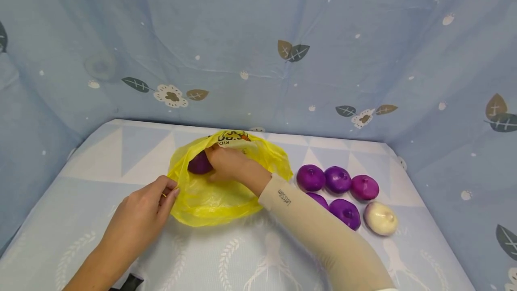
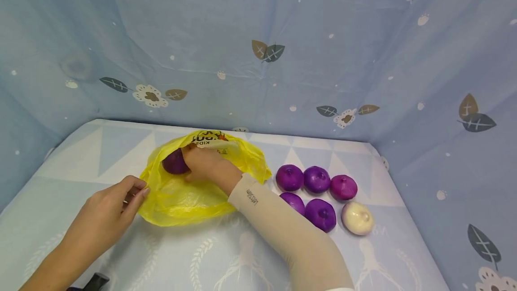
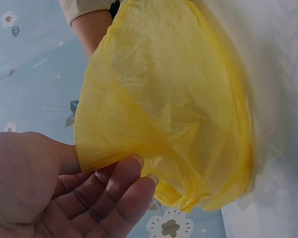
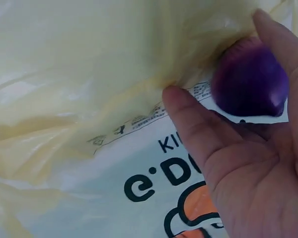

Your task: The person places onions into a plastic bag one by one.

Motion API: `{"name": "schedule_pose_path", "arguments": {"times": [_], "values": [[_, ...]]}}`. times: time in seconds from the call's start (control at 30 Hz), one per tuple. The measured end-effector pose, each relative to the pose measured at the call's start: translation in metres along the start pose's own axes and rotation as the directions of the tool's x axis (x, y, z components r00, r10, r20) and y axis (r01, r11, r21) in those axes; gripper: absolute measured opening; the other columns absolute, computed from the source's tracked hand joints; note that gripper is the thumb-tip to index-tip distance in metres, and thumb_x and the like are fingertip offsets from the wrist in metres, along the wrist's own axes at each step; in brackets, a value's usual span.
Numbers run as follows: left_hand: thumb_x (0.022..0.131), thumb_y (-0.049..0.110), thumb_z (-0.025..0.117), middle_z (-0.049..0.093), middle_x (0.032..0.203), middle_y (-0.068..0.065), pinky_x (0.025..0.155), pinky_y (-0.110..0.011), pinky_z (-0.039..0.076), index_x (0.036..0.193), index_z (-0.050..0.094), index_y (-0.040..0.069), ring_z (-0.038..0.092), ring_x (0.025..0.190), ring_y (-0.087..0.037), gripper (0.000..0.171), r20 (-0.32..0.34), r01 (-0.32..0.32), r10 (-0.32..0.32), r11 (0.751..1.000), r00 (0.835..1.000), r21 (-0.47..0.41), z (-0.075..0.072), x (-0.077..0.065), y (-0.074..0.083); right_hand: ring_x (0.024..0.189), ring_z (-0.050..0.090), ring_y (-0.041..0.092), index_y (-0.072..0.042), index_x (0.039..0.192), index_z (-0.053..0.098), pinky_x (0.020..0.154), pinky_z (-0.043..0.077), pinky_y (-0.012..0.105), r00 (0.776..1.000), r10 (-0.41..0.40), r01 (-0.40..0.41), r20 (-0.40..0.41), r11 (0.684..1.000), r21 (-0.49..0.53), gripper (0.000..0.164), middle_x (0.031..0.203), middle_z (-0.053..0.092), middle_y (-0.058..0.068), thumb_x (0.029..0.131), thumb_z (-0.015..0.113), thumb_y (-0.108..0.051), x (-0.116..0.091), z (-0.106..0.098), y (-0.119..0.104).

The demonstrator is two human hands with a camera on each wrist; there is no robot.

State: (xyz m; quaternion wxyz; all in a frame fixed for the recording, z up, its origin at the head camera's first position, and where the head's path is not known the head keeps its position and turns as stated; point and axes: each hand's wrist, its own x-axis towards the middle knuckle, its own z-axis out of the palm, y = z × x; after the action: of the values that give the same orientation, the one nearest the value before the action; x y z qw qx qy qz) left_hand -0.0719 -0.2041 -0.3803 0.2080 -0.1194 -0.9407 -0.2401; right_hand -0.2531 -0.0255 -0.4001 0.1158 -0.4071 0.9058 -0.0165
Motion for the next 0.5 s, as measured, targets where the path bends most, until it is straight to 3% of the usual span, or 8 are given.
{"name": "schedule_pose_path", "arguments": {"times": [0.23, 0.5], "values": [[0.091, 0.005, 0.081, 0.066, 0.085, 0.008, 0.054, -0.030, 0.046, 0.101, 0.065, 0.012, 0.052, 0.063, -0.006, 0.020, 0.018, 0.013, -0.014, 1.000, 1.000, 0.003, 0.000, 0.000, 0.001, 0.107, 0.065, 0.019, -0.003, 0.143, 0.052, 0.094, 0.053, 0.029, 1.000, 0.002, -0.002, -0.007, 1.000, 0.016, 0.062, 0.129, 0.063, 0.008, 0.096, 0.076, -0.036, -0.006, 0.001, 0.005], [0.091, 0.005, 0.081, 0.066, 0.087, 0.005, 0.054, -0.031, 0.046, 0.102, 0.065, 0.011, 0.051, 0.062, -0.007, 0.020, 0.019, 0.030, -0.030, 0.999, 0.999, 0.011, -0.001, 0.000, 0.001, 0.107, 0.069, 0.022, 0.002, 0.153, 0.041, 0.090, 0.057, 0.033, 1.000, 0.025, -0.025, -0.005, 0.999, -0.032, 0.070, 0.135, 0.063, 0.011, 0.101, 0.069, -0.038, -0.015, 0.001, 0.001]]}}
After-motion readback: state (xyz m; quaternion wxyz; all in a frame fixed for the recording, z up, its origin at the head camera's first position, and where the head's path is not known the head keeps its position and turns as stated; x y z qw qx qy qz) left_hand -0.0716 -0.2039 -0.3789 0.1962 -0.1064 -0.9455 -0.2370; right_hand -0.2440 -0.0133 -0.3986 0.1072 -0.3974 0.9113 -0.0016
